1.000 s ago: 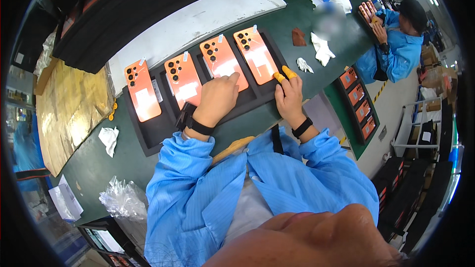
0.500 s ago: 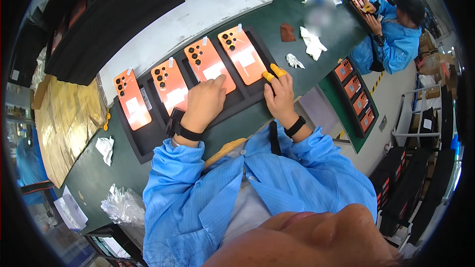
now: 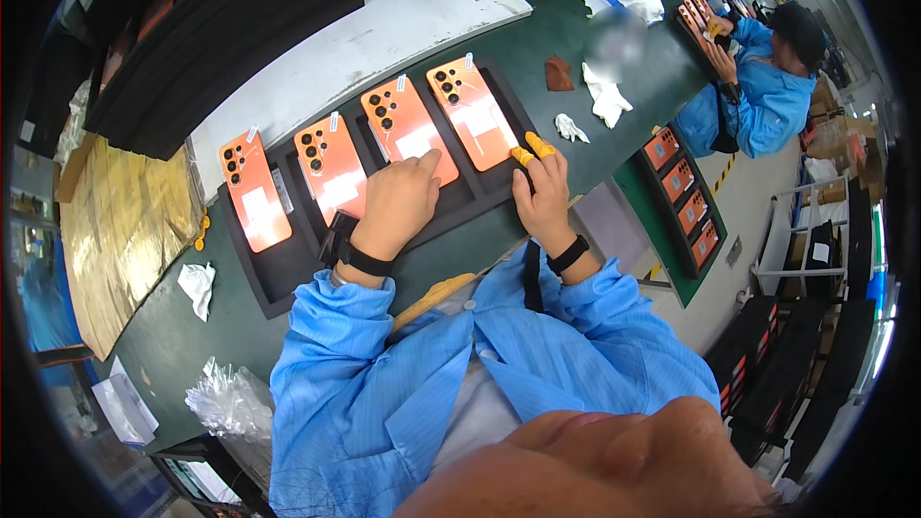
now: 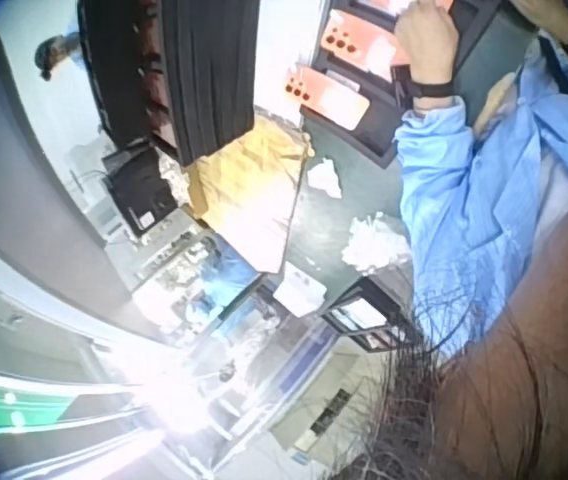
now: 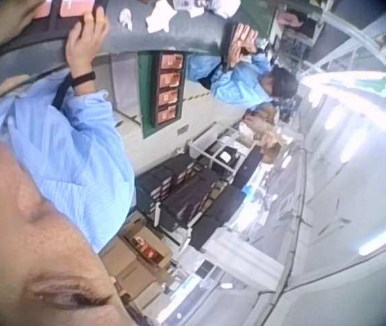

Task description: Wiping the backs and edges of several orange smartphones with a yellow cloth at a factory workbench.

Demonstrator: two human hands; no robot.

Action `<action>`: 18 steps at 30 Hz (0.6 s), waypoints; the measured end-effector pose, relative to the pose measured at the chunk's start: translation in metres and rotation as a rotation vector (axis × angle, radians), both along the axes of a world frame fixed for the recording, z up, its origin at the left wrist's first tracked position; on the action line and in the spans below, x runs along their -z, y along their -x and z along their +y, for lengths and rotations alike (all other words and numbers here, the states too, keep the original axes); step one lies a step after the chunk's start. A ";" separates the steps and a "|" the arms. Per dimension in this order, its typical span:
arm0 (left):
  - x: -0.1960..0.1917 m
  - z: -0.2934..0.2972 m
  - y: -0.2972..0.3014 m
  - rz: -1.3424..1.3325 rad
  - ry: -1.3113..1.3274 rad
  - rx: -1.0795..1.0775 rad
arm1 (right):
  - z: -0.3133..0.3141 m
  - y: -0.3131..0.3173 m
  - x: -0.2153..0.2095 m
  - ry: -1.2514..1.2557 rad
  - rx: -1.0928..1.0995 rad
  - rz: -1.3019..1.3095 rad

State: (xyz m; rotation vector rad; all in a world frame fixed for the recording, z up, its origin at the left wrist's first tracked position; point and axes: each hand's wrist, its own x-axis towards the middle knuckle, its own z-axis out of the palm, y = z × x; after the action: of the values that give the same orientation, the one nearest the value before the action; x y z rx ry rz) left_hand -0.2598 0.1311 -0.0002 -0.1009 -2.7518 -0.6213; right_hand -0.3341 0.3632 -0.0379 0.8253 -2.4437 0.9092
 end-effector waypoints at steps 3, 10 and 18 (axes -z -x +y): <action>-0.001 0.001 -0.001 0.001 -0.006 -0.005 | -0.001 0.000 -0.001 -0.003 -0.002 -0.003; -0.002 0.000 -0.003 -0.003 -0.014 0.001 | 0.000 -0.004 -0.001 -0.004 0.011 -0.016; -0.005 0.002 -0.002 -0.054 -0.016 -0.009 | 0.002 0.000 0.004 -0.004 0.005 0.001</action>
State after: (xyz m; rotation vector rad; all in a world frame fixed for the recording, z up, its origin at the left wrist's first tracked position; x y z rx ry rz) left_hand -0.2581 0.1332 0.0046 -0.0691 -2.7971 -0.6521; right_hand -0.3341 0.3650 -0.0419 0.8202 -2.4466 0.9023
